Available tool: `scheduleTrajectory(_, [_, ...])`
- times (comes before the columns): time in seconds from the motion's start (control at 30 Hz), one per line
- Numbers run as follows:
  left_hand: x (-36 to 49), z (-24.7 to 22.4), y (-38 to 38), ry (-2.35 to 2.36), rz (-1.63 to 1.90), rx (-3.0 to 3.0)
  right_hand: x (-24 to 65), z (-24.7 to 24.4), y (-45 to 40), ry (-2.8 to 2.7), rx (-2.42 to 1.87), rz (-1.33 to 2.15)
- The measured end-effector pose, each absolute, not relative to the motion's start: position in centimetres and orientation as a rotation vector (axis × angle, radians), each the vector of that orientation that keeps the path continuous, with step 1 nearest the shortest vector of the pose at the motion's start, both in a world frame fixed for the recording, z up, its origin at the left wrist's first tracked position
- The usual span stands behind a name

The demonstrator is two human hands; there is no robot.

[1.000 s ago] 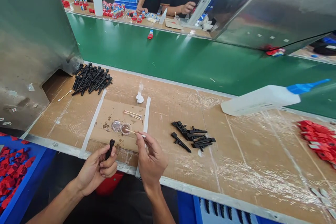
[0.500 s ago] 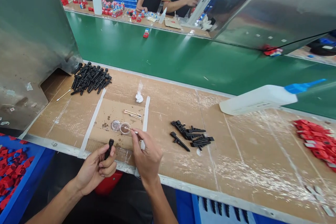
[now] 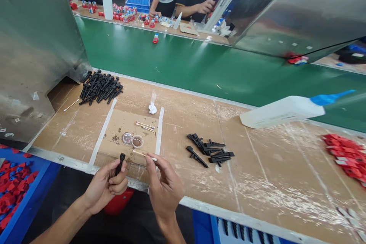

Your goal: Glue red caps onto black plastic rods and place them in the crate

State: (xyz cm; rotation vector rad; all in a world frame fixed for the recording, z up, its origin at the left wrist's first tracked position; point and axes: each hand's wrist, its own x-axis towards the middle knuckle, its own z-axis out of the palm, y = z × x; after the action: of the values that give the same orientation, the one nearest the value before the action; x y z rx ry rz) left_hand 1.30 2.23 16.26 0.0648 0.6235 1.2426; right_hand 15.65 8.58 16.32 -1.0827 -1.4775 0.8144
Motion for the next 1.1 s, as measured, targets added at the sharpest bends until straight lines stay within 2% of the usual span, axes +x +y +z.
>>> scheduleTrajectory(1.1, [1.4,16.2,2.2,0.621,1.265,0.087,14.7,16.0,7.3,-1.703,-0.897,0.817])
